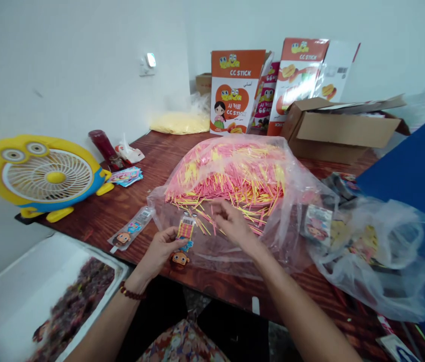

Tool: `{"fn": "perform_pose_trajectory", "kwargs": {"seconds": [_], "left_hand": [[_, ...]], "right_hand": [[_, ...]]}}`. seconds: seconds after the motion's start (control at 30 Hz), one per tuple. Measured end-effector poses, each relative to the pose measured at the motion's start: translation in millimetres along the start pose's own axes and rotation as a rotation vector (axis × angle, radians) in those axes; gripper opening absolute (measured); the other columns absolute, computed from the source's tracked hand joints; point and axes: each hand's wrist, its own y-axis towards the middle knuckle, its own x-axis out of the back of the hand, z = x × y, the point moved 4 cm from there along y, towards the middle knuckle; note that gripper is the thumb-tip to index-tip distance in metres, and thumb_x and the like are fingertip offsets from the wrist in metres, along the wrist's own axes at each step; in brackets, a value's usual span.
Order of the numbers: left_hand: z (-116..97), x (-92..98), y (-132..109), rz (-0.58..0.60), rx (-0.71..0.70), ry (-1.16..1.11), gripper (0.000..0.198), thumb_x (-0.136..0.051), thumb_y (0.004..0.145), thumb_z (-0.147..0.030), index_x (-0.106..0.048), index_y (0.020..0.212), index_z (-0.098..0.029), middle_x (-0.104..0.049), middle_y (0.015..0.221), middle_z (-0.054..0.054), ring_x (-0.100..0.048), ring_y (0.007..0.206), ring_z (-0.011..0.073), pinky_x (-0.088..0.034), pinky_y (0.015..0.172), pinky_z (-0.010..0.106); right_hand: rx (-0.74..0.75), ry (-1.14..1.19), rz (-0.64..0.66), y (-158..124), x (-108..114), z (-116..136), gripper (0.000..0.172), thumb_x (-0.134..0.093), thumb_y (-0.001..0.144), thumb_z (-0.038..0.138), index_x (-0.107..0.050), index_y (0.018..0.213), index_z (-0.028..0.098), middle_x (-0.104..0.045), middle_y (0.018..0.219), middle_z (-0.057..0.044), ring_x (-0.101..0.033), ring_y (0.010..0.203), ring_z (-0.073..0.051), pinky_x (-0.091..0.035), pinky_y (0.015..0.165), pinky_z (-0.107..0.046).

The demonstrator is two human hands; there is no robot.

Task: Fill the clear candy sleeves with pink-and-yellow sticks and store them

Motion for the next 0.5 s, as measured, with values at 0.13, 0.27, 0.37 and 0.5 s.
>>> {"fn": "perform_pose_trajectory", "kwargs": {"seconds": [0.13,0.27,0.37,0.5], "left_hand": [[-1.8,-6.8,-4.9,0.062,0.006,0.050,0.034,-0.083,0.065,-0.037,-0.071,0.087,-0.013,-0.072,0.081,0.002,-0.062,0.070,0.0125,-0.049,0.067,0.023],[-4.2,-9.2,-7.4,0.087,-0.008,0.064,0.032,-0.083,0.066,-0.035,-0.072,0.086,-0.013,-0.072,0.080,0.001,-0.062,0.071,0.0122,-0.049,0.068,0.023],[-4.1,-8.8,-8.0,0.092,-0.005,0.062,0.031,-0.083,0.066,-0.034,-0.072,0.087,-0.014,-0.072,0.081,0.001,-0.063,0.072,0.0123,-0.049,0.069,0.023],[-0.4,-8.4,-7.4,0.098,0.012,0.048,0.032,-0.083,0.065,-0.033,-0.071,0.087,-0.013,-0.072,0.081,0.001,-0.063,0.071,0.0118,-0.049,0.069,0.022]], "right_hand": [[0.049,0.366,-0.250,13.8,7.4,40.7,0.023,-0.065,0.080,0.026,-0.060,0.103,0.023,-0.058,0.072,0.005,-0.051,0.056,-0.008,-0.041,0.053,-0.022],[0.071,0.388,-0.283,17.7,-1.7,53.7,0.022,-0.068,0.078,0.025,-0.062,0.099,0.023,-0.062,0.072,0.004,-0.055,0.060,-0.009,-0.044,0.055,-0.022],[0.060,0.403,-0.238,15.4,-8.3,48.6,0.021,-0.069,0.078,0.025,-0.064,0.098,0.022,-0.063,0.072,0.004,-0.057,0.061,-0.009,-0.046,0.058,-0.022],[0.063,0.378,-0.235,13.0,-6.2,43.9,0.020,-0.068,0.079,0.025,-0.064,0.099,0.022,-0.062,0.071,0.005,-0.057,0.060,-0.009,-0.046,0.058,-0.022]]}}
